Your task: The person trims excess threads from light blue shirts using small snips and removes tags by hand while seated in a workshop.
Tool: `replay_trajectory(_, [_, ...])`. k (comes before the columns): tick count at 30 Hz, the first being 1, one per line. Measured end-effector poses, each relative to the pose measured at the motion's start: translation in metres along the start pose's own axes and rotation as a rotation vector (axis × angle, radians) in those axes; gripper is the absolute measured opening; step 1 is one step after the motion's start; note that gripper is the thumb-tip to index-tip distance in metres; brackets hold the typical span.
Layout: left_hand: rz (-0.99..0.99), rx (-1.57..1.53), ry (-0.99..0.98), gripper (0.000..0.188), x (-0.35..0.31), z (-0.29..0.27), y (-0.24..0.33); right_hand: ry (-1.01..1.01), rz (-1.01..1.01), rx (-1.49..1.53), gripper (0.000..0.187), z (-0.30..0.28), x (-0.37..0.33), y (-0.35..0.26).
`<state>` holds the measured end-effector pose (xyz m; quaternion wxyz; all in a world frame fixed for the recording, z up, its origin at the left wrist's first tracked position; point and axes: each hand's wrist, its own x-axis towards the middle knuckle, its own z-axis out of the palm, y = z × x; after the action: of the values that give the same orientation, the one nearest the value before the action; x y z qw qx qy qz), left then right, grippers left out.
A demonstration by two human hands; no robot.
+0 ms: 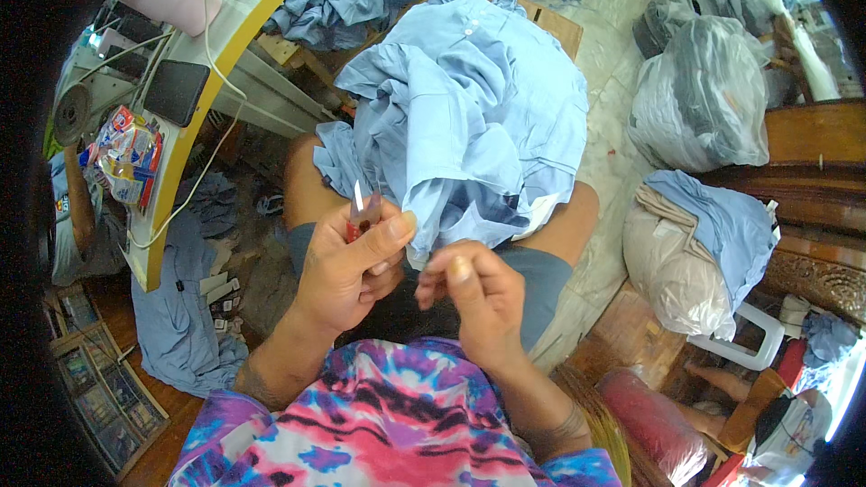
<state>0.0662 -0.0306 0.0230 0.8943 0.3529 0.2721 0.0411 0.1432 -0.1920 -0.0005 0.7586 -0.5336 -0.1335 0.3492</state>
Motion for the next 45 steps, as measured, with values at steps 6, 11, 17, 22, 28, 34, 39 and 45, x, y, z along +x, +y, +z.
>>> replay_trajectory(6, [0.308,0.353,0.025,0.018,0.002,0.013,-0.002,0.027,0.286,0.053,0.036,0.000,0.004,-0.012])
replay_trajectory(11, [0.313,0.312,-0.002,0.016,0.003,0.010,-0.007,-0.043,0.395,0.172,0.030,0.001,0.012,-0.023])
replay_trajectory(17, [0.194,0.162,-0.028,0.015,-0.003,0.006,0.001,-0.037,0.413,0.540,0.020,0.006,0.014,-0.011])
replay_trajectory(22, [0.208,0.268,-0.024,0.021,-0.010,0.004,0.000,0.001,0.351,0.607,0.017,0.008,0.015,-0.008])
replay_trajectory(28, [-0.048,0.285,-0.142,0.054,-0.032,0.011,0.012,0.084,0.212,0.491,0.015,0.009,0.018,-0.004])
replay_trajectory(34, [-0.220,0.153,-0.199,0.048,-0.032,0.019,0.019,0.039,0.178,0.453,0.014,0.008,0.016,-0.002])
replay_trajectory(39, [-0.275,0.060,-0.204,0.047,-0.030,0.014,0.018,0.108,0.181,0.460,0.014,0.013,0.016,0.000])
replay_trajectory(45, [-0.255,0.085,-0.171,0.056,-0.030,0.013,0.015,0.109,0.179,0.431,0.013,0.014,0.018,0.001])
